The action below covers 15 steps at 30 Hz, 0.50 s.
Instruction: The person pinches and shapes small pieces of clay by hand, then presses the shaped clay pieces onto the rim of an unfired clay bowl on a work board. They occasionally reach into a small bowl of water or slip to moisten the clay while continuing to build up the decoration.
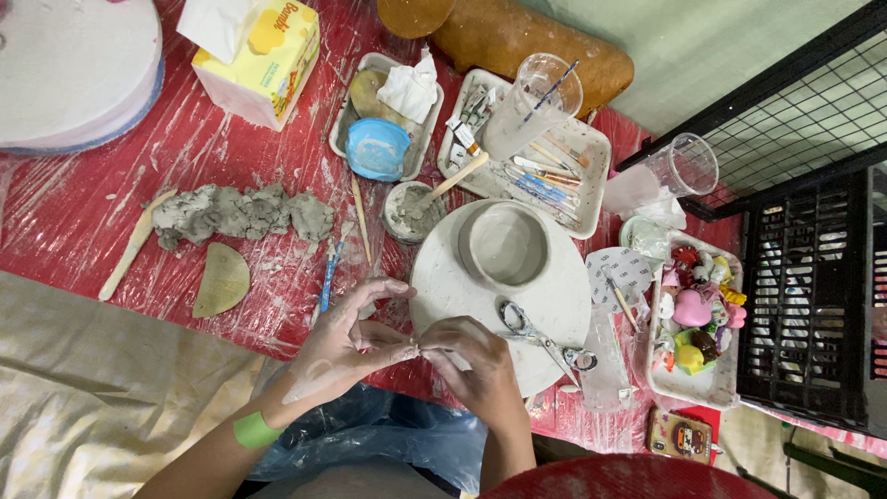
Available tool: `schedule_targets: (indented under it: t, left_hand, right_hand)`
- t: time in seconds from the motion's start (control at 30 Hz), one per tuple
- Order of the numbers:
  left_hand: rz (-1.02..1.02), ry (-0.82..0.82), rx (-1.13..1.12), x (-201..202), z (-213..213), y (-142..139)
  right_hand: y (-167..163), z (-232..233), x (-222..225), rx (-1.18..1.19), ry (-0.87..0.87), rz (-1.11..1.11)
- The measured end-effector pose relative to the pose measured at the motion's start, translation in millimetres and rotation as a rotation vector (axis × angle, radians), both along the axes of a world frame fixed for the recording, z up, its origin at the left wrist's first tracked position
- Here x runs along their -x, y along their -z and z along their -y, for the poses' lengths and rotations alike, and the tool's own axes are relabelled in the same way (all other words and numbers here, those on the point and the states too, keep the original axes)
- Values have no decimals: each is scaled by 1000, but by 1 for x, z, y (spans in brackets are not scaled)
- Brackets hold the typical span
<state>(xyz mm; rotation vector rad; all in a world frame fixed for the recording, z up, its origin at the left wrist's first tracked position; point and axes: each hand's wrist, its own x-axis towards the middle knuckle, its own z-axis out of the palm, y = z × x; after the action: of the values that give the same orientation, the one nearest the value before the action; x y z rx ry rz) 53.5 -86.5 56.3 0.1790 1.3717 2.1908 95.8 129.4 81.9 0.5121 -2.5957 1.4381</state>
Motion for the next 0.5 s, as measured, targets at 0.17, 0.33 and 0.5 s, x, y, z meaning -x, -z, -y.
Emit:
schedule_targets:
  t: [0.17,0.33,0.5]
  left_hand:
    - [-30,-1,-25,0,0,0]
    - [-28,14,-71,-1,-4,7]
    - [-75,18,-164,-5,-5,15]
  right_hand:
    - [4,-9,-5,73,127,16]
    - [8,-7,-11,118,99,100]
    - [14,-9,-10,150,134,74]
